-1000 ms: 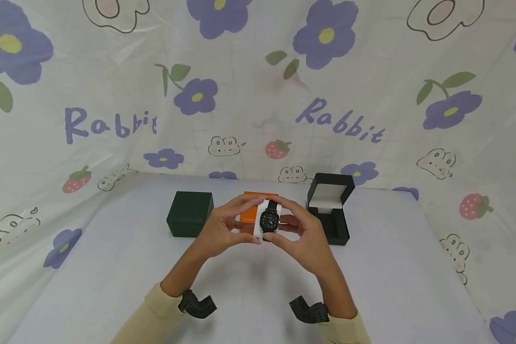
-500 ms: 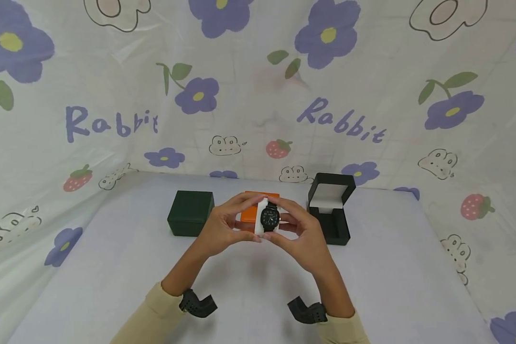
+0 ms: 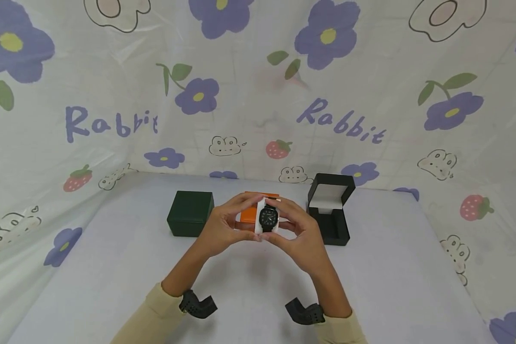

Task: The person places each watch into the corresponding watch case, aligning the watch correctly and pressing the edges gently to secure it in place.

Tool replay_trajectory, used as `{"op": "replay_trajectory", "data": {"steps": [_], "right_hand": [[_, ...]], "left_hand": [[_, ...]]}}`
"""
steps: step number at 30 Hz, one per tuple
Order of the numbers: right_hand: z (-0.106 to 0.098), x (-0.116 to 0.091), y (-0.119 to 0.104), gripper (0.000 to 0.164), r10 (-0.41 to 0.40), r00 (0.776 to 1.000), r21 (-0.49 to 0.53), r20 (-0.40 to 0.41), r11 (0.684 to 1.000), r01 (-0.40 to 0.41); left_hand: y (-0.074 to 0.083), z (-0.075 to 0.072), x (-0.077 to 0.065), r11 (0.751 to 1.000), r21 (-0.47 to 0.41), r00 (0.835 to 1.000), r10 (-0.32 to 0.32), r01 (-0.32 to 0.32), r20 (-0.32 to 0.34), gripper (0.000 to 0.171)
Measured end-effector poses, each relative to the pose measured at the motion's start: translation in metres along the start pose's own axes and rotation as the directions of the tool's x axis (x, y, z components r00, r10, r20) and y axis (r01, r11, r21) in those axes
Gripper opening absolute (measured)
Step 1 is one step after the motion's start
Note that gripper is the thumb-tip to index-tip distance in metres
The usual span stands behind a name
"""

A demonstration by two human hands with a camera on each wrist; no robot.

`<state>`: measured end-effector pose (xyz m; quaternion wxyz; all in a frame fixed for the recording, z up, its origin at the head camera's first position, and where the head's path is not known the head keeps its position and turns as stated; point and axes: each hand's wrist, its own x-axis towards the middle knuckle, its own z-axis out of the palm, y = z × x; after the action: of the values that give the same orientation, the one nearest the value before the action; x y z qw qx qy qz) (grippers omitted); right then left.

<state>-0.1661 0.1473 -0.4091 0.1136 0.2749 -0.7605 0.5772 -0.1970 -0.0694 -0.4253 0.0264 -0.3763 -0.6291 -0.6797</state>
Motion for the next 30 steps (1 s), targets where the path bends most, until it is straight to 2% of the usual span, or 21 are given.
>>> {"op": "replay_trajectory", "data": {"steps": [6,12,16,30], "right_hand": [[-0.0026,0.001,0.0006,0.072,-0.014,1.0,-0.034,0.012,0.999,0.014],[-0.004,0.0024,0.0003,0.077,-0.034,0.999,0.007,0.039,0.999,0.034],[-0.0045,0.0011,0.0014,0.076,-0.034,0.999,0.036,0.028,0.999,0.033],[-0.0084,0.0018,0.0063,0.076,-0.039,0.999,0.027,0.02,0.999,0.039]], "left_hand": [[0.0021,-0.0003,0.0008,1.0,0.0,1.0,0.014,-0.014,-0.002,0.078],[0.0021,-0.0022,0.0007,1.0,-0.006,1.0,0.021,-0.021,-0.003,0.078],[0.0013,-0.0032,0.0003,1.0,-0.01,1.0,0.019,-0.019,0.004,0.079],[-0.0024,-0.0012,0.0004,1.0,0.004,1.0,0.015,-0.015,0.0,0.078]]}}
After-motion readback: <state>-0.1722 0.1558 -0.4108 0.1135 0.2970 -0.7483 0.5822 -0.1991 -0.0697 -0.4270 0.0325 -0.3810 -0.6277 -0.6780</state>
